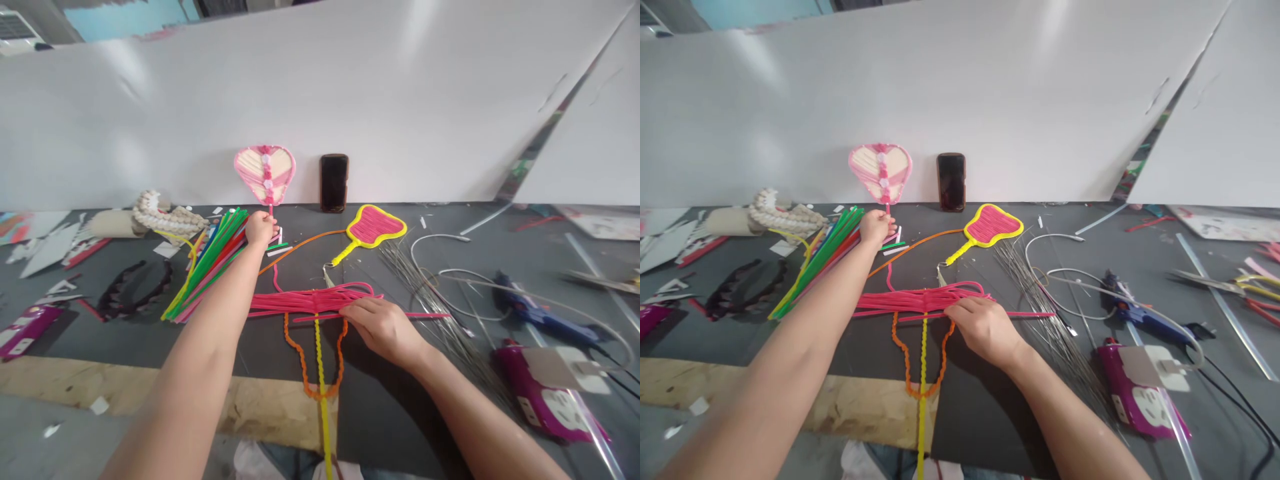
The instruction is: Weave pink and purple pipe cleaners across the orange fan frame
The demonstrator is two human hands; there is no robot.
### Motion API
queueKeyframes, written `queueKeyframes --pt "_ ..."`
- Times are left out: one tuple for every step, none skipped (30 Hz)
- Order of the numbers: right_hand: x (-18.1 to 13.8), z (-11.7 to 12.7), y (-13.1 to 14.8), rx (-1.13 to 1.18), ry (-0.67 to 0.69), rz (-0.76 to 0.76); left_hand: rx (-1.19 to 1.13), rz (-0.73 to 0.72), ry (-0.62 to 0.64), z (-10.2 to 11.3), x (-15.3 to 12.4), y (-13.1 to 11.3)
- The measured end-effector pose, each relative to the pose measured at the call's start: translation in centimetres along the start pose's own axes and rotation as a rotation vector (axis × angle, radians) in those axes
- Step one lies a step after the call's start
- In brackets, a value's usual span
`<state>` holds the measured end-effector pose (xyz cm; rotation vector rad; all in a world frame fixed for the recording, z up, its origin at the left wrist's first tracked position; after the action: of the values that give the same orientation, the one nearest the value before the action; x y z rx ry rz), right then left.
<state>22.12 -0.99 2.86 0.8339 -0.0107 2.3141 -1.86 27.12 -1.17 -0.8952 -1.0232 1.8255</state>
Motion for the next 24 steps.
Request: queueKeyframes --pt "0.0 0.0 0.0 0.002 0.002 0.001 -0.015 -0.005 -0.002 0.0 0.1 0.0" --pt "0.0 -0.1 0.0 0.004 0.005 0.001 -0.028 -0.009 -0.002 0.0 0.2 0.1" --pt "0.0 -0.1 0.0 0.006 0.006 0.001 -0.039 -0.014 -0.002 -0.1 0.3 0.1" --pt "0.0 -0.1 0.0 0.006 0.008 0.000 -0.049 -0.018 -0.001 -0.1 0.3 0.1" --pt "0.0 -0.1 0.0 0.005 0.010 -0.002 -0.059 -0.022 0.000 -0.2 0.4 0.1" --pt "0.0 -0.2 -0.1 0.003 0.013 -0.003 -0.068 -0.026 -0.001 -0.2 0.5 0.1" --pt "0.0 -0.2 -0.1 0.002 0.017 -0.003 -0.077 -0.030 -0.004 -0.2 0.5 0.1" --pt "0.0 -0.2 0.0 0.002 0.018 0.000 -0.086 -0.035 -0.007 -0.3 0.5 0.0" --pt "0.0 -0.2 0.0 0.003 0.020 0.002 -0.095 -0.040 -0.010 -0.3 0.5 -0.1" --pt "0.0 -0.2 0.0 0.004 0.021 0.004 -0.104 -0.046 -0.012 -0.3 0.6 -0.2" --pt "0.0 -0.2 0.0 0.005 0.018 0.005 -0.112 -0.052 -0.013 -0.3 0.6 -0.3" --pt "0.0 -0.2 0.0 0.006 0.016 0.005 -0.120 -0.057 -0.014 -0.3 0.6 -0.4" --pt "0.0 -0.2 0.0 0.007 0.013 0.005 -0.127 -0.063 -0.014 -0.2 0.7 -0.6" --pt "0.0 -0.2 0.0 0.008 0.011 0.004 -0.132 -0.068 -0.016 -0.1 0.7 -0.7" --pt "0.0 -0.2 0.0 0.009 0.009 0.004 -0.136 -0.074 -0.019 -0.1 0.8 -0.8" --pt "0.1 -0.1 0.0 0.010 0.006 0.004 -0.139 -0.079 -0.024 0.1 0.8 -0.9" --pt "0.1 -0.1 0.0 0.011 0.005 0.003 -0.142 -0.085 -0.030 0.2 0.9 -1.0" --pt "0.1 0.0 0.0 0.013 0.005 0.003 -0.143 -0.090 -0.035 0.2 0.9 -1.1" --pt "0.1 0.0 0.1 0.016 0.007 0.005 -0.144 -0.094 -0.038 0.3 1.0 -1.2" --pt "0.1 0.0 0.1 0.020 0.011 0.005 -0.143 -0.097 -0.039 0.2 1.0 -1.2" --pt "0.1 0.0 0.1 0.024 0.017 0.003 -0.142 -0.098 -0.039 0.2 1.1 -1.3" --pt "0.1 -0.1 0.1 0.026 0.021 0.000 -0.140 -0.097 -0.039 0.0 1.2 -1.2" --pt "0.1 -0.1 0.1 0.027 0.025 -0.006 -0.138 -0.094 -0.039 -0.1 1.2 -1.2" --pt "0.0 -0.1 0.0 0.026 0.027 -0.012 -0.136 -0.090 -0.039 -0.3 1.2 -1.1"
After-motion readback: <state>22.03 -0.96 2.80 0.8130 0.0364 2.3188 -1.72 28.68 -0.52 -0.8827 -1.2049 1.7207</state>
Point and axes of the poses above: each hand's wrist, its own x-axis towards the middle knuckle, its own z-axis out of the back of the hand, y = z × x, the point moved 7 cm from there along x, towards the middle knuckle, and after that the axes turned 10 degrees about z, right-handed, at the moved point
